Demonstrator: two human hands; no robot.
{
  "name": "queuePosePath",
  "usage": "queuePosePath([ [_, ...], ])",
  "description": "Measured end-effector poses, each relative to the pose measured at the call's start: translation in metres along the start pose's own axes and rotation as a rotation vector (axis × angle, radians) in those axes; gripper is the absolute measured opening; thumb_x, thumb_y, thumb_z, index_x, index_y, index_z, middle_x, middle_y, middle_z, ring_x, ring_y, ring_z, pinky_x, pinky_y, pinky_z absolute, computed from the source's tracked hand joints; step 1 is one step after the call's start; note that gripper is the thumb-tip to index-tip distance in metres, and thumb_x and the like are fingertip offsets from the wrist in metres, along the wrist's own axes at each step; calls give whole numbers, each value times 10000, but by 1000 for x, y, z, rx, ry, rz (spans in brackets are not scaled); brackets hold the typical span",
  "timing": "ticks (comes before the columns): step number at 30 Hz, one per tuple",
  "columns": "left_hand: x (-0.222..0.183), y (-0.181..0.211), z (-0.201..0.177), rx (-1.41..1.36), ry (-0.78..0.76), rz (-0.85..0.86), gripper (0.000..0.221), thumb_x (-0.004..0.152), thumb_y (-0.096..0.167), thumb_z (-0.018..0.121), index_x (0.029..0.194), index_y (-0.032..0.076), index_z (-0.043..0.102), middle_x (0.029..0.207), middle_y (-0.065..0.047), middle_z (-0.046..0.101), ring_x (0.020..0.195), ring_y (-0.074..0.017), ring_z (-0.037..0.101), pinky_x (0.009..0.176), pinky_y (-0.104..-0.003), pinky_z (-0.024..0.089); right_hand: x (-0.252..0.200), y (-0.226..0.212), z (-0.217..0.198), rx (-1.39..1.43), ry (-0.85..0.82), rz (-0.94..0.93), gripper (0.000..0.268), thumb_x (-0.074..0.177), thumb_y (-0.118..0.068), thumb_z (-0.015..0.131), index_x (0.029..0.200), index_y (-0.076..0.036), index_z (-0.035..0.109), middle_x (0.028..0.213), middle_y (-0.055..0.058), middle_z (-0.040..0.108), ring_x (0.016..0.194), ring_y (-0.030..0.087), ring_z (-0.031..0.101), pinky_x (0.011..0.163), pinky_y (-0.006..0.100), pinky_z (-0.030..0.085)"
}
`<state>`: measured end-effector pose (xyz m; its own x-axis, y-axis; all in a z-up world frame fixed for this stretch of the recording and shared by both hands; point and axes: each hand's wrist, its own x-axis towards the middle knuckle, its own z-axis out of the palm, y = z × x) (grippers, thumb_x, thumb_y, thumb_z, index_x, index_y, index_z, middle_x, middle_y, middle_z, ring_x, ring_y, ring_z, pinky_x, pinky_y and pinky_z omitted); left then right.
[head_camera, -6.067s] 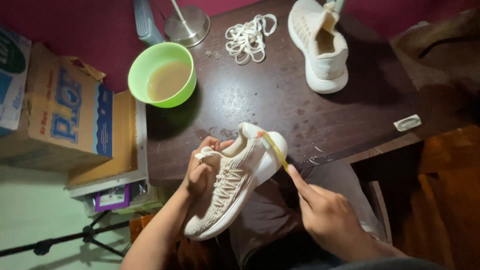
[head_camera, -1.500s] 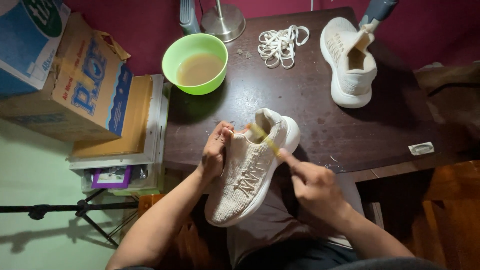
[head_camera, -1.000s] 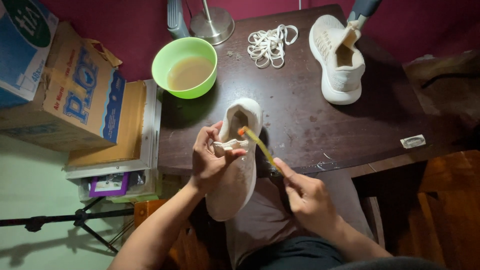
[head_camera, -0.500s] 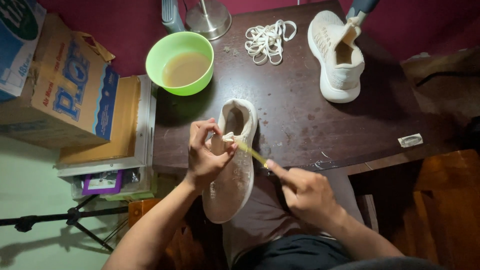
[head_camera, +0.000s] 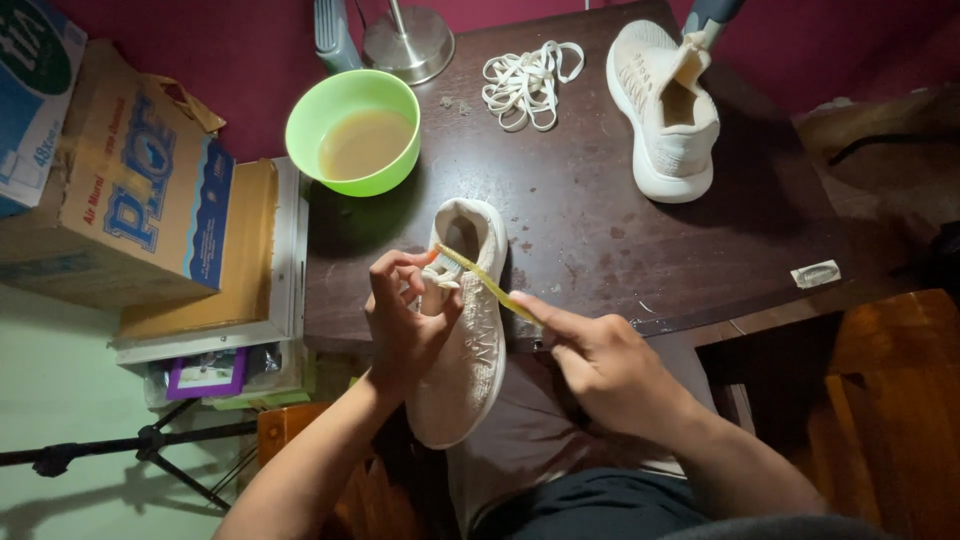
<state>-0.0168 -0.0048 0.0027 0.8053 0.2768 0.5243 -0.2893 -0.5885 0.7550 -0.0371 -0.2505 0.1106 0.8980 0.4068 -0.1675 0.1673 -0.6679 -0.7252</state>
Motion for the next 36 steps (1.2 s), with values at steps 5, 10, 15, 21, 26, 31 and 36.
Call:
queuePosePath([
  [5, 5, 16, -1, 172, 95, 172, 667, 637, 95, 878, 1234, 123, 583, 701, 9, 612, 793, -243, 709, 789, -399, 611, 7, -1, 0, -197, -5, 32, 644, 817, -153, 480, 1406, -366, 628, 849, 150, 790, 830, 434, 736, 783, 543, 570],
  [10, 12, 10, -4, 156, 96, 295, 673, 698, 137, 904, 1318, 106, 644, 747, -21, 682, 715, -214, 677, 628, -343, 614, 10, 17, -6, -311, 105, 151, 632, 846, -227, 479, 1415, -484, 579, 864, 127, 777, 859, 403, 739, 830, 521, 580],
  [15, 20, 11, -14, 109, 71, 313, 660, 758, 124, 896, 1367, 92, 642, 818, -73, 748, 688, -235, 712, 613, -353, 620, -2, 9, -1, -158, 100, 229, 596, 861, -257, 503, 1386, -521, 607, 957, 117, 797, 947, 389, 733, 842, 548, 567],
  [21, 17, 16, -13, 122, 70, 348, 406, 762, 299, 928, 1092, 126, 764, 790, -4, 738, 688, -190, 713, 642, -291, 625, 9, 23, 28, 34, 136, -115, 658, 822, -107, 506, 1438, -319, 597, 803, 146, 750, 814, 396, 735, 686, 533, 563],
  [26, 16, 27, -13, 155, 35, 404, 160, 830, 224, 868, 945, 174, 769, 814, 36, 745, 702, -172, 721, 672, -310, 615, 10, 33, 13, 11, 175, -48, 594, 799, -129, 543, 1335, -331, 697, 728, 142, 721, 749, 381, 724, 680, 496, 550],
  [31, 14, 18, -14, 130, 22, 476, 144, 824, 141, 868, 920, 151, 762, 845, -1, 753, 735, -208, 731, 701, -337, 612, 11, 32, 1, -97, 116, -52, 611, 796, -149, 536, 1342, -383, 676, 783, 135, 762, 799, 432, 716, 709, 541, 556],
  [36, 17, 13, -15, 128, 24, 538, 122, 841, 119, 847, 913, 126, 749, 865, -41, 760, 751, -232, 744, 701, -354, 610, 4, 35, 2, 78, 65, 54, 666, 762, -134, 548, 1340, -436, 683, 845, 117, 798, 826, 322, 780, 751, 484, 584],
])
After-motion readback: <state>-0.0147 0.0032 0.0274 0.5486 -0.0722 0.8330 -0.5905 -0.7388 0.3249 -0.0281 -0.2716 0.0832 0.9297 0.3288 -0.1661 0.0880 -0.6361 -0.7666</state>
